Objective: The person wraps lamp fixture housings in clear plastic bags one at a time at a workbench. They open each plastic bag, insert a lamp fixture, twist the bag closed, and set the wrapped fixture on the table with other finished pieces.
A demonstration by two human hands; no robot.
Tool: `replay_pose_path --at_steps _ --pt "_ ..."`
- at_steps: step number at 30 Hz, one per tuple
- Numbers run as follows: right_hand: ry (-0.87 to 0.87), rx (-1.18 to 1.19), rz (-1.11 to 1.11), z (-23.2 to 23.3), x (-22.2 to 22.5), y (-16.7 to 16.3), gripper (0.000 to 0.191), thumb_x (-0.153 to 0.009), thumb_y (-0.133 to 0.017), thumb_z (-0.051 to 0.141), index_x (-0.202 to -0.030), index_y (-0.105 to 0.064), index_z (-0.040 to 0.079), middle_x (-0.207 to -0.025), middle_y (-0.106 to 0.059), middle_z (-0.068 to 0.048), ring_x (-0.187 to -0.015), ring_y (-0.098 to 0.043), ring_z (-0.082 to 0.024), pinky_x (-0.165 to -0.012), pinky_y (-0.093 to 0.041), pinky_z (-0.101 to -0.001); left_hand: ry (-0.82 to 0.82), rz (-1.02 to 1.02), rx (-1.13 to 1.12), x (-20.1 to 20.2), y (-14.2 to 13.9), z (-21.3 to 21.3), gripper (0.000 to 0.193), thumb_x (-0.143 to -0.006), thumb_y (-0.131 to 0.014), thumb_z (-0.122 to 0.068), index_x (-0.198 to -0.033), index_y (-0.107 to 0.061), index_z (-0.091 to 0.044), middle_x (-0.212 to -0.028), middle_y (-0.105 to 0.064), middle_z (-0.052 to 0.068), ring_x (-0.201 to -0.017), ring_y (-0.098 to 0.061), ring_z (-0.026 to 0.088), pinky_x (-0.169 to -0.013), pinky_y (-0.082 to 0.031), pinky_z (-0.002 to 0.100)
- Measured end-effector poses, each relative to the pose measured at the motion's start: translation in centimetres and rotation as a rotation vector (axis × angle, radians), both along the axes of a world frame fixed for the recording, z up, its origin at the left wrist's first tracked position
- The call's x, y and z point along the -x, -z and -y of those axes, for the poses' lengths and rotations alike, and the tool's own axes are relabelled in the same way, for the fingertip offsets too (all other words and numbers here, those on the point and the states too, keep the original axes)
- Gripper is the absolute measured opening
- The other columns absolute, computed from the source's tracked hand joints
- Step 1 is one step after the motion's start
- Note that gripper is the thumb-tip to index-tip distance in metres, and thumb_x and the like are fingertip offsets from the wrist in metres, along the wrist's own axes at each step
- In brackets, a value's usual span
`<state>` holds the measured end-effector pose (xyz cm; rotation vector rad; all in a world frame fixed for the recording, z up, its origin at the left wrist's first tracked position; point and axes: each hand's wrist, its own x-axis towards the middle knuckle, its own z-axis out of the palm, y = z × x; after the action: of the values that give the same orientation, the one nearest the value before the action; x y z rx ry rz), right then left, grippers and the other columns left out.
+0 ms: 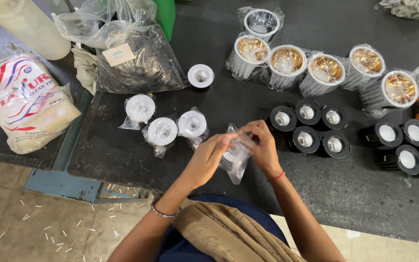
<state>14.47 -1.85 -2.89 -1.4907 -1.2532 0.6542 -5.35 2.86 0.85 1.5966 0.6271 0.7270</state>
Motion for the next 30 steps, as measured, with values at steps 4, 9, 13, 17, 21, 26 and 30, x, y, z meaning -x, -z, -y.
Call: replay_pose_path --at_steps 4,9,13,17,21,26,30 --pt "0.018 -0.046 -0.043 0.0 0.2 0.9 0.014 -0.083 -0.076 -0.003 -0.093 -0.072 0.006 -0.103 -0.058 -0.002 -0.083 -0.057 -0.009 -0.072 -0.049 -0.0233 -0.065 0.023 -0.040 -0.4 -0.4 -0.6 0.042 -0.092 -0.060 0.000 -0.134 -0.058 -0.003 -0.122 -0.062 0.013 -0.100 -0.076 0.018 -0.082 -0.061 0.028" --pt "0.025 -0.114 0.009 0.1 1.0 0.8 0.016 -0.081 -0.078 -0.006 -0.090 -0.069 0.003 -0.102 -0.056 -0.004 -0.086 -0.057 -0.011 -0.072 -0.050 -0.0248 -0.088 -0.080 -0.128 -2.0 0.1 -1.8 0.049 -0.078 -0.076 0.006 -0.125 -0.064 -0.004 -0.110 -0.065 0.010 -0.086 -0.076 0.019 -0.074 -0.062 0.031" --pt "-0.092 -0.052 0.095 0.8 0.5 -0.9 0.025 -0.081 -0.072 -0.005 -0.103 -0.077 0.006 -0.107 -0.061 -0.006 -0.099 -0.063 -0.016 -0.087 -0.054 -0.0286 -0.158 -0.057 -0.264 -2.4 1.7 -2.1 0.034 -0.081 -0.075 0.007 -0.113 -0.069 -0.001 -0.099 -0.069 0.010 -0.088 -0.075 0.020 -0.074 -0.061 0.031" --pt "-0.358 0.004 0.083 2.8 -0.8 -3.7 0.050 -0.082 -0.065 -0.001 -0.131 -0.067 0.004 -0.134 -0.056 -0.012 -0.129 -0.057 -0.024 -0.108 -0.047 -0.0343 -0.249 -0.040 -0.177 -2.4 3.2 -2.3 0.022 -0.081 -0.078 0.004 -0.099 -0.067 -0.002 -0.091 -0.072 0.006 -0.079 -0.075 0.015 -0.068 -0.059 0.028" --pt "-0.380 0.000 0.229 4.0 0.1 -4.7 0.076 -0.076 -0.084 0.007 -0.145 -0.053 0.001 -0.146 -0.049 -0.017 -0.137 -0.050 -0.030 -0.113 -0.041 -0.0406 -0.294 0.035 -0.140 -2.4 3.9 -1.6 0.018 -0.082 -0.079 0.003 -0.094 -0.066 -0.001 -0.091 -0.071 0.005 -0.079 -0.073 0.013 -0.068 -0.058 0.026" --pt "-0.198 -0.002 0.230 4.3 2.8 -3.5 0.100 -0.065 -0.093 0.016 -0.149 -0.041 0.002 -0.145 -0.048 -0.018 -0.136 -0.051 -0.032 -0.113 -0.046 -0.0420 -0.266 0.143 -0.092 -1.8 4.1 -1.2 0.016 -0.086 -0.078 0.001 -0.093 -0.064 0.000 -0.098 -0.066 0.005 -0.085 -0.071 0.011 -0.071 -0.058 0.025" --pt "-0.195 0.005 0.243 4.6 3.4 -2.6 0.107 -0.059 -0.096 0.020 -0.149 -0.040 0.001 -0.145 -0.047 -0.020 -0.135 -0.051 -0.035 -0.111 -0.045 -0.0441 -0.281 0.150 -0.070 -1.5 4.1 -1.0 0.014 -0.087 -0.076 0.002 -0.093 -0.063 0.001 -0.100 -0.066 0.006 -0.085 -0.070 0.010 -0.072 -0.059 0.025"
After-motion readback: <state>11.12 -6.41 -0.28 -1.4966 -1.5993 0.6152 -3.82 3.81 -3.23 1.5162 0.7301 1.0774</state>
